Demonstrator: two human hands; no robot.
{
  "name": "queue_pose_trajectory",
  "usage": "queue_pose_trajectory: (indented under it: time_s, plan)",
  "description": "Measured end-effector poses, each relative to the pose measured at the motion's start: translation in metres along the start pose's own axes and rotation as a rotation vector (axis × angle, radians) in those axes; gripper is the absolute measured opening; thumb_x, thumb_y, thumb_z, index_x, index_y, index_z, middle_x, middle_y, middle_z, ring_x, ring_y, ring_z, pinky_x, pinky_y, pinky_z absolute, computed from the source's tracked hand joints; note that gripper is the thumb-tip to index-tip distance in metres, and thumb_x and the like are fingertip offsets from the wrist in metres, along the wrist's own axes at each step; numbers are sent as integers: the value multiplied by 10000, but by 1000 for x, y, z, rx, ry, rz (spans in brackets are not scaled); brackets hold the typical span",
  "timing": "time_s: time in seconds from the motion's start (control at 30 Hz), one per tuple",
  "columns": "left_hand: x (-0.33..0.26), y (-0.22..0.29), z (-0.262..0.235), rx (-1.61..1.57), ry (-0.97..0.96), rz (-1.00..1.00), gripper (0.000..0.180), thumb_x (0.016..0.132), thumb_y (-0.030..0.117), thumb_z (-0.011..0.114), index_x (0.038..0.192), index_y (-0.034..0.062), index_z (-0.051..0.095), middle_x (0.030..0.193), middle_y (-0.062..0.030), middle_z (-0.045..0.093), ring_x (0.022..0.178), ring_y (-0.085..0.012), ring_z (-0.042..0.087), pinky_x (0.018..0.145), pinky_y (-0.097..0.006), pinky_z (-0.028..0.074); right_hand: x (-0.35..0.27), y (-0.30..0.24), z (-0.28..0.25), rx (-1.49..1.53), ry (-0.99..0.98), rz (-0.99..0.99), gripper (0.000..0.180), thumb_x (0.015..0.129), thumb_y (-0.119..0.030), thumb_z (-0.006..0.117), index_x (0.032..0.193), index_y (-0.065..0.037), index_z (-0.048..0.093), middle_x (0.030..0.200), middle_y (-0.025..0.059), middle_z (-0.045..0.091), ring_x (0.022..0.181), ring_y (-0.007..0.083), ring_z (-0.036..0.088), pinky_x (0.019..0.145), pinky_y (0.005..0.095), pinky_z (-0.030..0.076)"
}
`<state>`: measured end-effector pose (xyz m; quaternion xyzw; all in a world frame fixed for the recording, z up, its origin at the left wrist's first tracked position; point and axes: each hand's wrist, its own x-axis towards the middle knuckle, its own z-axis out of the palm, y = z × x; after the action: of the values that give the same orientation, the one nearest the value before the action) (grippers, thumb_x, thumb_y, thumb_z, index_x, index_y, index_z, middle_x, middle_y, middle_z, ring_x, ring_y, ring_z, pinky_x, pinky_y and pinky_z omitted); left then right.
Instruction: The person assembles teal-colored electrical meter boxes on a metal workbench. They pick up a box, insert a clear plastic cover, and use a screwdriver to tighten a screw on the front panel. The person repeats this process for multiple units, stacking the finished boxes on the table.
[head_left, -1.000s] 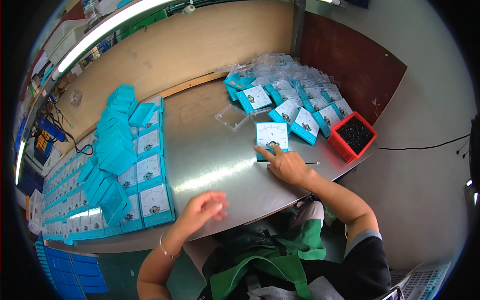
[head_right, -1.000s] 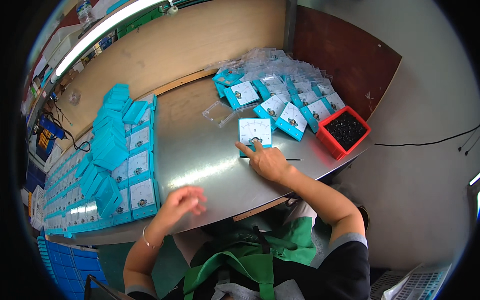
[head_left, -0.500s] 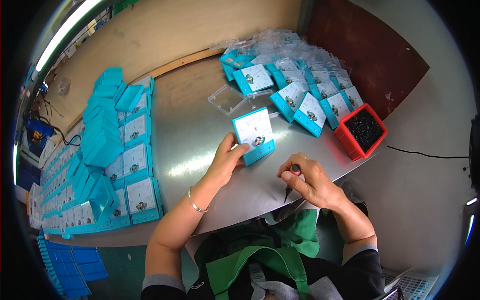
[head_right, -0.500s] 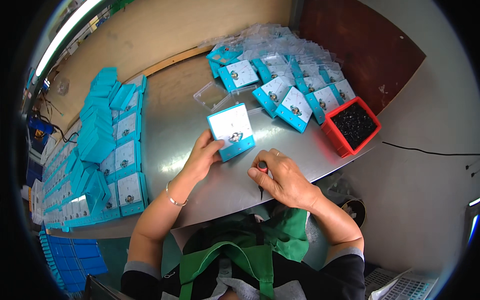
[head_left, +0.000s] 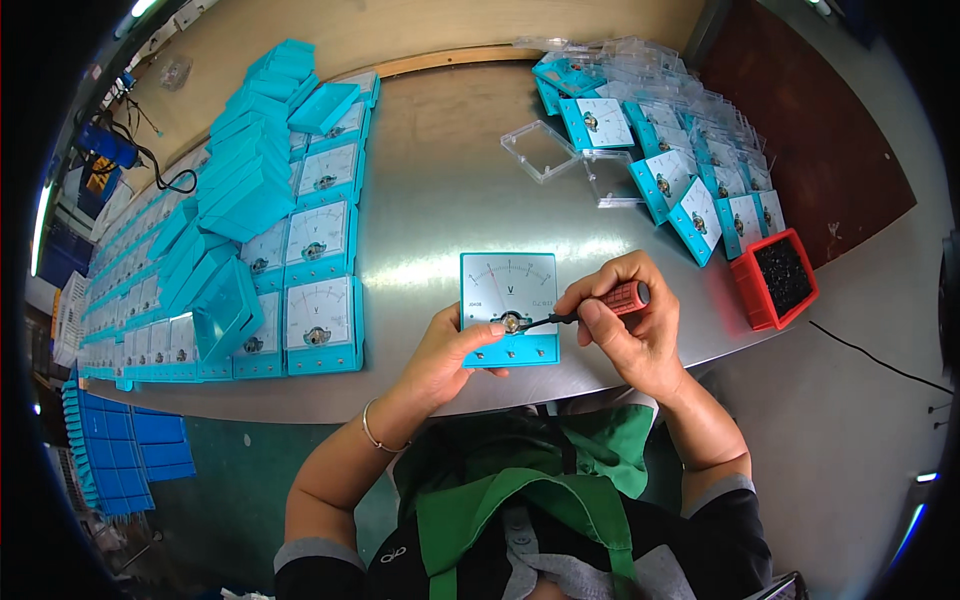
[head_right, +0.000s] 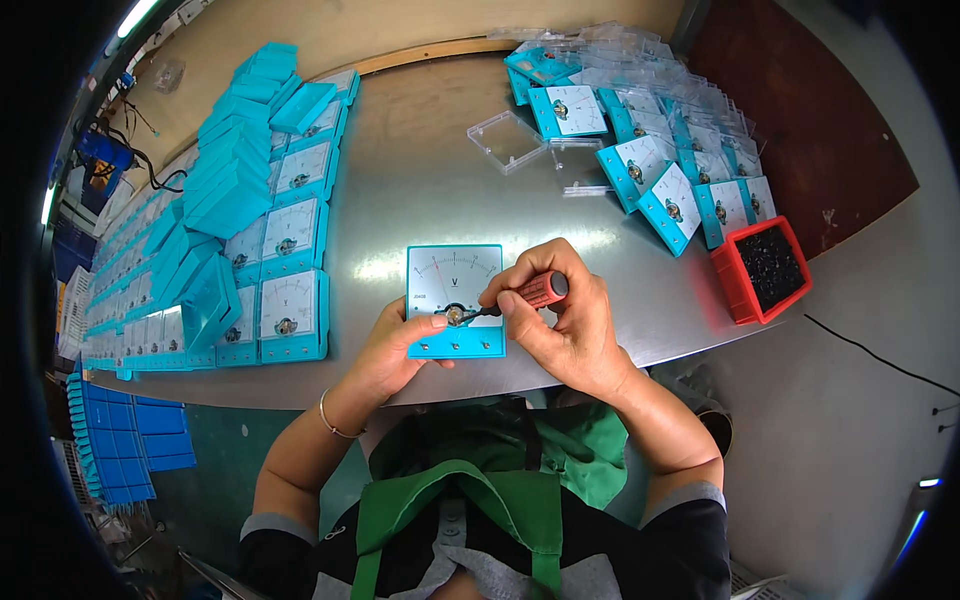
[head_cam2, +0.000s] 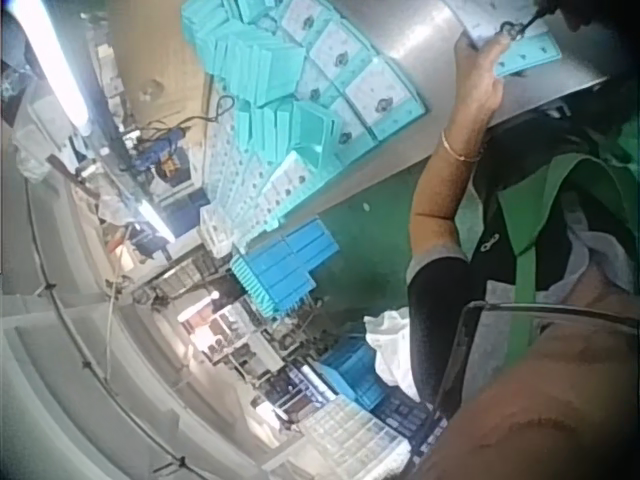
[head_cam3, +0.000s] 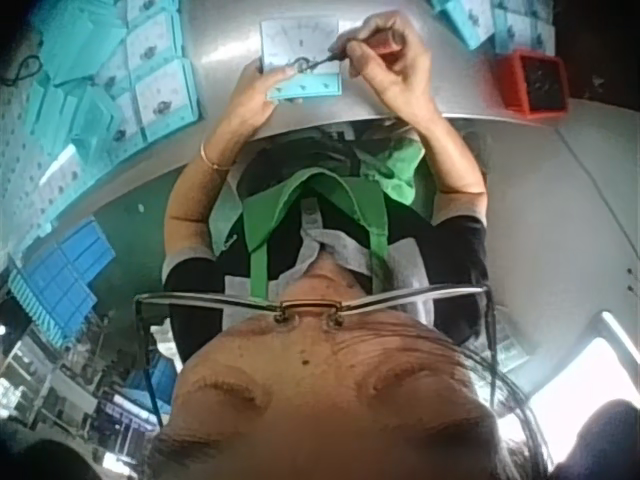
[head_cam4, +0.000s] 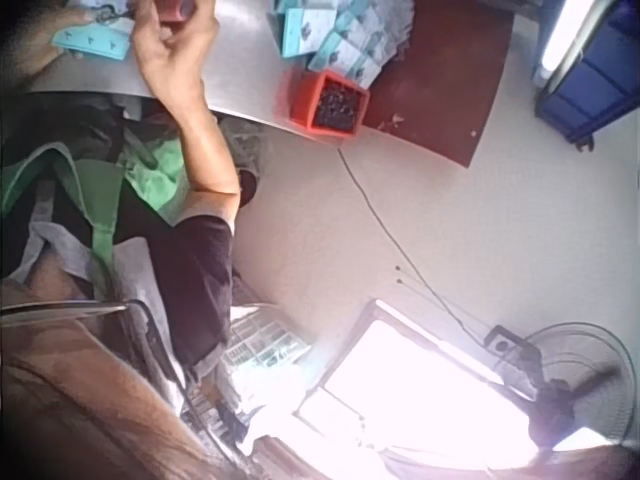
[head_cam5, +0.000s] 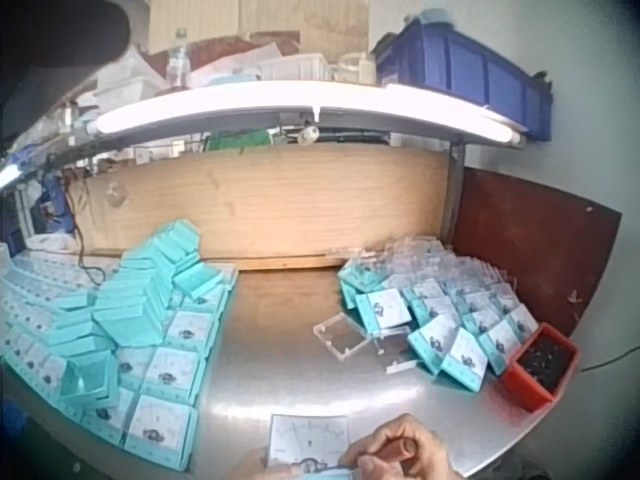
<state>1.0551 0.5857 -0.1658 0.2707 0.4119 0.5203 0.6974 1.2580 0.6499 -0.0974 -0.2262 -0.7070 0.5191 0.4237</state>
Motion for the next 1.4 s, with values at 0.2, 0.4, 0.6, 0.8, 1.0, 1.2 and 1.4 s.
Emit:
queue_pose_trajectory:
  time_s: [0.2, 0.4, 0.6, 0.8, 1.0, 1.2, 1.4]
  plan:
    - [-1, 1, -2, 29, -50, -28, 386, 795, 174, 650, 1092, -33, 515, 949, -117, 622, 770, -180, 636, 534, -309, 543, 0, -3, 6, -46, -57, -8, 153, 804, 37, 531, 915, 6, 431, 820, 128, 637, 714, 110, 587, 655, 253, 492]
    - [-7, 0, 3, 147, -51, 27, 352, 796, 157, 638, 1073, -30, 529, 910, -94, 611, 765, -167, 619, 534, -300, 537, 8, -10, 10, -147, -77, 52, 134, 795, 12, 551, 875, 17, 443, 790, 123, 635, 619, 88, 557, 572, 242, 468]
    - [-12, -3, -2, 388, -91, 117, 299, 809, 100, 620, 1062, -31, 530, 924, -91, 612, 764, -146, 617, 571, -293, 546, 50, 14, -5, 170, -173, 505, 128, 802, -107, 543, 812, -20, 448, 738, 130, 628, 505, 105, 524, 443, 218, 409]
    - [-6, 6, -18, 259, 52, 229, 332, 797, 107, 663, 1082, -15, 545, 965, -98, 621, 811, -168, 612, 608, -329, 542, 103, 34, -10, 188, 131, 226, 103, 755, -60, 508, 848, -18, 496, 697, 102, 607, 586, 105, 497, 517, 229, 369]
    - [6, 2, -32, -24, 75, 280, 361, 795, 89, 655, 1118, 24, 508, 999, -105, 616, 816, -211, 625, 588, -353, 540, 163, 134, -6, -1256, 116, 89, 130, 752, -52, 544, 839, 6, 621, 957, 186, 587, 812, 326, 627, 719, 371, 517]
    - [-2, 5, -35, -170, 81, 321, 341, 807, 121, 662, 1098, 18, 518, 988, -99, 613, 806, -198, 626, 593, -341, 543, 102, 119, 20, -1114, -152, -139, 62, 761, -54, 582, 788, -4, 606, 888, 156, 595, 738, 313, 626, 607, 392, 512]
    - [-6, 10, -27, -120, 127, 387, 384, 809, 154, 665, 1116, -7, 503, 1008, -105, 604, 820, -185, 629, 595, -336, 548, 31, 54, 9, 315, -28, 713, 169, 894, -141, 562, 883, 24, 591, 883, 136, 651, 713, 195, 688, 374, 195, 382]
